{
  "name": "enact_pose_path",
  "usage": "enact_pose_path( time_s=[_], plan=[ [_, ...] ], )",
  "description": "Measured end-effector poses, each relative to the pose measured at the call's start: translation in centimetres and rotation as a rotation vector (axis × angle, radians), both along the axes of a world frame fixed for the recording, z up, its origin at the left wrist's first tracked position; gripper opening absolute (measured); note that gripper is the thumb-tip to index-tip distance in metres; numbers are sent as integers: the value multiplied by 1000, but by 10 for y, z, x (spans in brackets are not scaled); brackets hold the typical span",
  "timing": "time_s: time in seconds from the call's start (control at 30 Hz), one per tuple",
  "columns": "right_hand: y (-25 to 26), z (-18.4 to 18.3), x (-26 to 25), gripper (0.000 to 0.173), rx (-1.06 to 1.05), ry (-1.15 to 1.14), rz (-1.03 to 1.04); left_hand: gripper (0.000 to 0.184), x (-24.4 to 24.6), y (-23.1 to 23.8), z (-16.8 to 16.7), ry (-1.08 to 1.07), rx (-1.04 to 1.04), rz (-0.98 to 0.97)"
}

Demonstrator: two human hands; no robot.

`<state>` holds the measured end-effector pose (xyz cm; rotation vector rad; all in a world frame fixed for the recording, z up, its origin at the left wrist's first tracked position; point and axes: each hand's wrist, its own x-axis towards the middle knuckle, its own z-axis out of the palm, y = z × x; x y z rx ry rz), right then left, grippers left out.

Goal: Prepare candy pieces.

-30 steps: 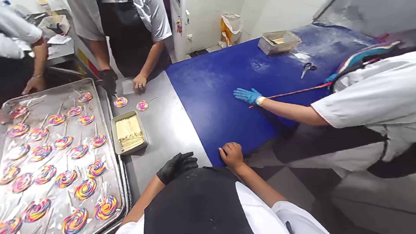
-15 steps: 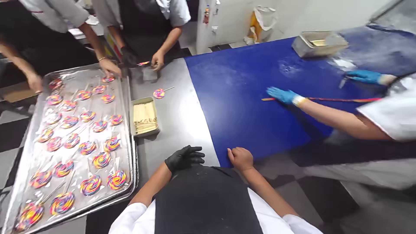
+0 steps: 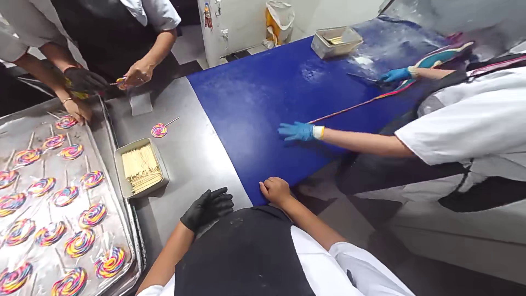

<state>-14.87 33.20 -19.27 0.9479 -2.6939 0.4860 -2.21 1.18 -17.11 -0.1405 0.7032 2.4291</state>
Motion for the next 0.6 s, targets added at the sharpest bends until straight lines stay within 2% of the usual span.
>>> enact_pose_path(
  time_s=[0.1,0.2,0.27,0.3,0.4,0.47,0.5,0.6],
  plan=[
    [0,7,-7,43,45,-92,53,76,0,1,1,-2,-18,5],
    [8,-1,-9,32,-29,-8,111,76,0,2,0,8,-6,8],
    [14,-3,-11,28,-62,20,74,76,-2,2,0,11,5,0],
    [18,0,-12,34,-52,-14,2,76,-2,3,1,5,-1,5],
    [25,16,-32,73,49,-182,-275,77,-2,4,5,-28,-22,21],
    [30,23,-57,80,85,-237,-381,76,-2,2,5,-31,-33,14],
    [32,24,-69,74,94,-252,-402,76,-2,2,5,-37,-38,12],
    [30,19,-98,40,92,-270,-417,79,-4,2,3,-41,-21,-2]
  ],
)
